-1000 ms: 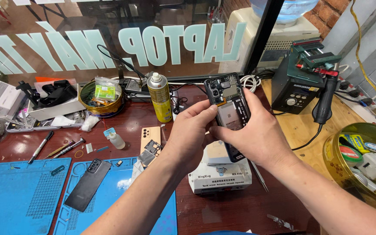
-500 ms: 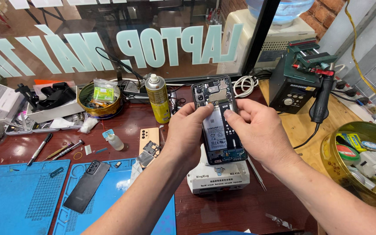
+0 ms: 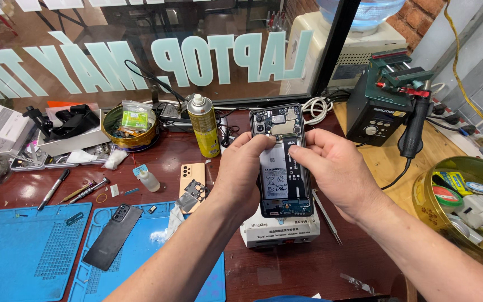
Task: The person uses a metal spudger to pry and adjust internal components of a disassembled smartphone, then sets the phone aside and searches through a metal bowl of spare circuit boards, selecting and inspecting a small board.
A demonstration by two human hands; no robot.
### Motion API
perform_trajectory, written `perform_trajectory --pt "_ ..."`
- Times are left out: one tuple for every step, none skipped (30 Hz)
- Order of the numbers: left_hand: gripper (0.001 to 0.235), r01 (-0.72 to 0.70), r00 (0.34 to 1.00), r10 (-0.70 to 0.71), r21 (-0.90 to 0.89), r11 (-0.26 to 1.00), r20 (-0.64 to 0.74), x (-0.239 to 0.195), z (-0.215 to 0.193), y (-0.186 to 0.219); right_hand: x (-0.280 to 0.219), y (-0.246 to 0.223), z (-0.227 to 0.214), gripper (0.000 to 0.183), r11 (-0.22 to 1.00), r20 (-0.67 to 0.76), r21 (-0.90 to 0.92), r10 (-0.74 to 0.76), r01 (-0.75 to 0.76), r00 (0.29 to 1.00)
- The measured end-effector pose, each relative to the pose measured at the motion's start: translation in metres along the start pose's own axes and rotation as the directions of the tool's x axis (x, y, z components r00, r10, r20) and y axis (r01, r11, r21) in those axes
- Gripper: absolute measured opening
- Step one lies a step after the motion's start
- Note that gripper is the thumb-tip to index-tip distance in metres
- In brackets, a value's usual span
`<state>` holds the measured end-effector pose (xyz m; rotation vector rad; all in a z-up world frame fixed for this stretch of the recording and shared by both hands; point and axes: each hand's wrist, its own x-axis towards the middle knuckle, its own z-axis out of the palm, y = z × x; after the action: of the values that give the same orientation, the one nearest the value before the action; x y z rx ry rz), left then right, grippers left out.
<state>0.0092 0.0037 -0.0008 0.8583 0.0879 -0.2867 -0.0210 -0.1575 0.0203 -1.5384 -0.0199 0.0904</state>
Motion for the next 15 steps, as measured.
perform_trajectory --pt "0.008 -0.008 1.000 0.008 0.048 0.999 -0.009 0.000 0.000 0.002 0.000 0.001 0.000 0.020 1.000 -0.003 0.002 0.011 -0.011 1.000" --pt "0.010 -0.014 1.000 0.016 0.097 0.995 -0.016 0.001 0.001 0.004 -0.001 0.001 -0.001 0.021 1.000 -0.007 0.004 0.021 -0.021 1.000" --pt "0.013 -0.021 0.999 0.025 0.145 0.989 -0.023 0.002 0.002 0.007 -0.002 0.001 -0.001 0.021 1.000 -0.012 0.006 0.031 -0.031 0.999" --pt "0.015 -0.035 0.999 0.038 0.160 0.987 -0.011 0.002 0.003 0.009 -0.003 0.002 0.000 0.020 1.000 -0.002 0.002 0.010 -0.010 1.000" --pt "0.017 -0.050 0.999 0.051 0.174 0.983 0.000 0.003 0.004 0.011 -0.004 0.002 0.002 0.020 1.000 0.007 -0.002 -0.011 0.011 1.000" --pt "0.019 -0.064 0.998 0.063 0.188 0.980 0.012 0.003 0.005 0.012 -0.005 0.002 0.003 0.020 1.000 0.016 -0.005 -0.031 0.031 0.999" --pt "0.019 -0.063 0.998 0.064 0.190 0.980 0.002 0.002 0.006 0.013 -0.005 0.001 0.004 0.020 0.999 0.012 -0.029 -0.022 0.022 1.000" --pt "0.019 -0.061 0.998 0.064 0.191 0.980 -0.007 0.002 0.008 0.012 -0.005 0.001 0.004 0.020 0.998 0.007 -0.055 -0.014 0.014 1.000" --pt "0.020 -0.060 0.998 0.064 0.192 0.980 -0.015 0.002 0.009 0.012 -0.005 0.000 0.004 0.021 0.997 0.001 -0.080 -0.005 0.005 1.000" --pt "0.019 -0.046 0.998 0.051 0.194 0.980 -0.022 0.001 0.010 0.011 -0.004 -0.002 0.004 0.020 0.995 -0.044 -0.101 0.011 -0.016 0.999" --pt "0.019 -0.033 0.999 0.039 0.196 0.980 -0.028 -0.001 0.010 0.009 -0.002 -0.004 0.004 0.020 0.992 -0.090 -0.122 0.027 -0.038 0.996" --pt "0.018 -0.021 0.999 0.028 0.198 0.980 -0.034 -0.002 0.011 0.008 0.002 -0.006 0.003 0.020 0.988 -0.135 -0.142 0.041 -0.060 0.990" --pt "0.017 -0.015 1.000 0.020 0.185 0.983 -0.023 -0.003 0.011 0.007 0.006 -0.008 0.003 0.019 0.987 -0.140 -0.160 -0.016 -0.006 0.990" --pt "0.016 -0.008 1.000 0.011 0.173 0.985 -0.013 -0.004 0.011 0.006 0.010 -0.010 0.002 0.019 0.983 -0.143 -0.177 -0.072 0.046 0.987" --pt "0.015 -0.001 1.000 0.001 0.161 0.987 -0.003 -0.005 0.010 0.004 0.013 -0.010 0.001 0.019 0.976 -0.147 -0.194 -0.128 0.098 0.981"
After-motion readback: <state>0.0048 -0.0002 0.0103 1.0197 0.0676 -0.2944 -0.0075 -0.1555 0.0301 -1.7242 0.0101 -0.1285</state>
